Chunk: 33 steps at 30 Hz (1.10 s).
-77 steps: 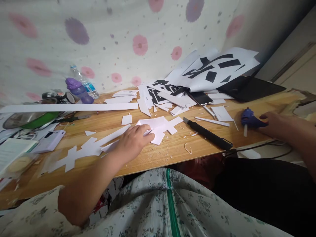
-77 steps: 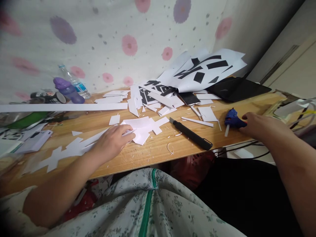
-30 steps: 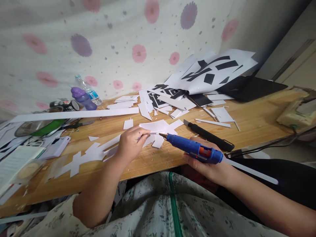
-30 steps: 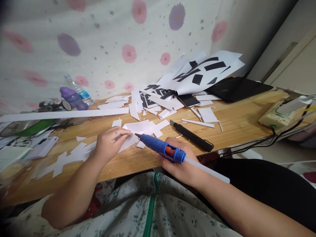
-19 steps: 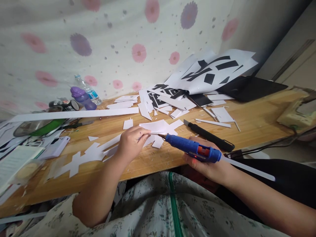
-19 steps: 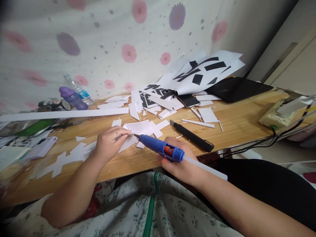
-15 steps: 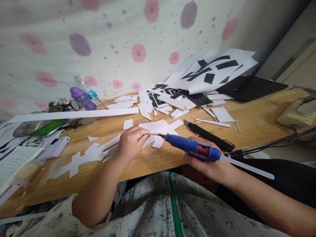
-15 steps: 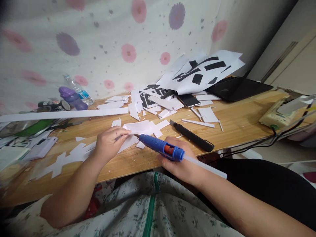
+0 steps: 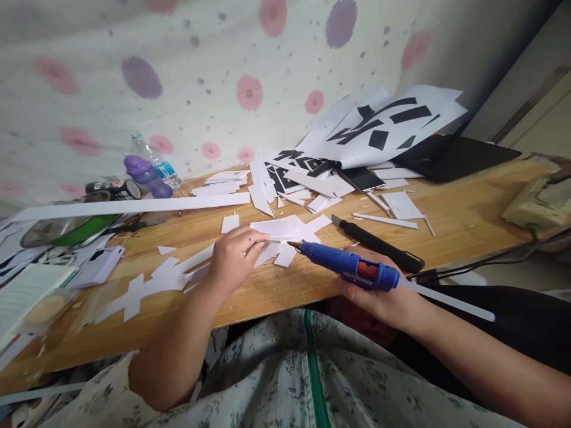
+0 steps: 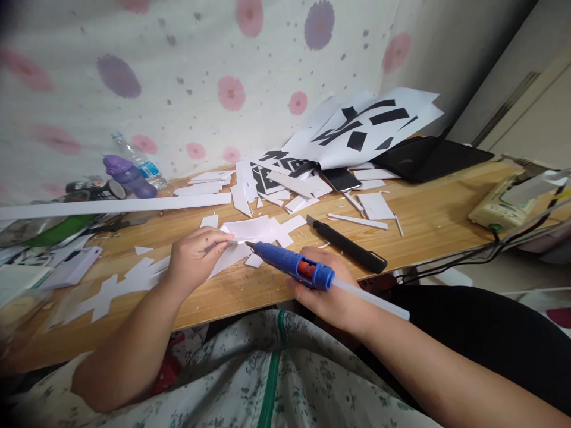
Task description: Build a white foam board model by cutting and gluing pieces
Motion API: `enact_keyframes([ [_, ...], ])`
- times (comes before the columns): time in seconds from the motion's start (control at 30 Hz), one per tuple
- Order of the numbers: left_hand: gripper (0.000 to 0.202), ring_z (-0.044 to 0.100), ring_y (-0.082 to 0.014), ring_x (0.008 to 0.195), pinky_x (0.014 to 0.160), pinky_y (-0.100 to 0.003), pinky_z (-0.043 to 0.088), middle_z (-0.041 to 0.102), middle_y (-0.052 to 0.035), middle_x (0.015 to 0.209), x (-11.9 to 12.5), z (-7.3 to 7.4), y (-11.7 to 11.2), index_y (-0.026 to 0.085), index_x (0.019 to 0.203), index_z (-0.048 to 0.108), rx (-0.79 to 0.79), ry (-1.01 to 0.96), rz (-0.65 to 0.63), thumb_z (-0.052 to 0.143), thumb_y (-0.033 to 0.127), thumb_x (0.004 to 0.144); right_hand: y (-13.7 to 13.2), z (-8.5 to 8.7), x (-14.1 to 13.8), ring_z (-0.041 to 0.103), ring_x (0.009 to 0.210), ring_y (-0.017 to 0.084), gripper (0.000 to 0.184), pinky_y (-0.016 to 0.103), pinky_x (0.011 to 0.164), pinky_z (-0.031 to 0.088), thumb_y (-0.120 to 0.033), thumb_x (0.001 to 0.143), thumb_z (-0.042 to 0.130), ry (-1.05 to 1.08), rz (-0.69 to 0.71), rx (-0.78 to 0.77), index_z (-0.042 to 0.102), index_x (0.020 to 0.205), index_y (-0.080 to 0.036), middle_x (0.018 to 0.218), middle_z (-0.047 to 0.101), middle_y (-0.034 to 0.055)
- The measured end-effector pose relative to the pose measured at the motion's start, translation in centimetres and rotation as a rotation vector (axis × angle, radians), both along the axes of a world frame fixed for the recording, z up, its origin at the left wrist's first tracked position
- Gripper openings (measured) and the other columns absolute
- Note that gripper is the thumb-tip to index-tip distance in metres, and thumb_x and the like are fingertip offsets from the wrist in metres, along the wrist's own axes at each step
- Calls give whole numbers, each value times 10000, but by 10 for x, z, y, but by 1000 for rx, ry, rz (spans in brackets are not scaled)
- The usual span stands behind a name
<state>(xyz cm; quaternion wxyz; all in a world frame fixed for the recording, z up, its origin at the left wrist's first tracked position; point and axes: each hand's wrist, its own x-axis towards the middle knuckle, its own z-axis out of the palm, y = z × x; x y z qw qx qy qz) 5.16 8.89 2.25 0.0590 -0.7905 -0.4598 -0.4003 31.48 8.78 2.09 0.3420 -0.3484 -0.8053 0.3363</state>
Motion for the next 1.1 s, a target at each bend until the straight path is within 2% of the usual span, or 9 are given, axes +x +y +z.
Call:
enact_keyframes([
  [0.37,150,665,-147,728,662,-272,524,723,-28,788,-3,0,-1,197,834,706,-28,-30,10,579,116,832,2,-5,3,470,546,147,217,296,519,404,-328,750,595,39,-35,-48,453,623,-225,596,510,-2],
  [0.57,112,658,-135,698,630,-257,518,716,-20,763,-5,-1,1,202,828,701,-12,-53,-7,605,144,830,3,-6,3,451,522,143,209,292,490,396,-362,738,616,41,-77,-83,495,635,-227,578,494,-6],
  [0.7,114,654,-128,695,626,-247,516,713,-16,766,-5,0,0,197,827,690,-19,-66,-4,605,120,822,4,-9,4,501,561,165,195,309,520,424,-364,708,643,12,-102,-136,527,646,-220,617,539,8],
  [0.83,110,657,-139,715,646,-255,510,713,-23,768,-7,0,1,190,828,684,17,6,25,587,140,841,6,-6,14,545,580,167,175,297,518,431,-378,734,648,-33,-145,-142,584,715,-217,659,597,10],
  [0.9,103,654,-142,699,634,-255,503,713,-27,760,-8,-1,1,184,838,683,36,51,35,586,150,845,11,2,28,590,616,178,203,293,529,447,-422,745,653,-38,-208,-150,617,771,-223,709,641,16],
  [0.97,104,652,-141,683,618,-250,499,711,-27,749,-10,-3,1,180,846,682,53,76,33,584,145,845,19,14,50,622,635,193,279,302,545,471,-489,726,666,-26,-330,-153,636,821,-228,724,667,26],
  [1.03,107,655,-138,681,612,-245,502,710,-25,745,-11,-5,2,179,846,679,65,79,26,580,137,843,32,26,78,611,572,190,347,312,546,476,-546,714,662,-68,-514,-124,639,850,-228,624,648,24],
  [1.1,108,659,-137,685,618,-245,510,711,-23,751,-11,-5,2,178,844,676,82,77,16,577,135,842,50,35,110,577,515,176,351,309,530,445,-565,737,638,-257,-722,-59,640,852,-234,539,609,21],
])
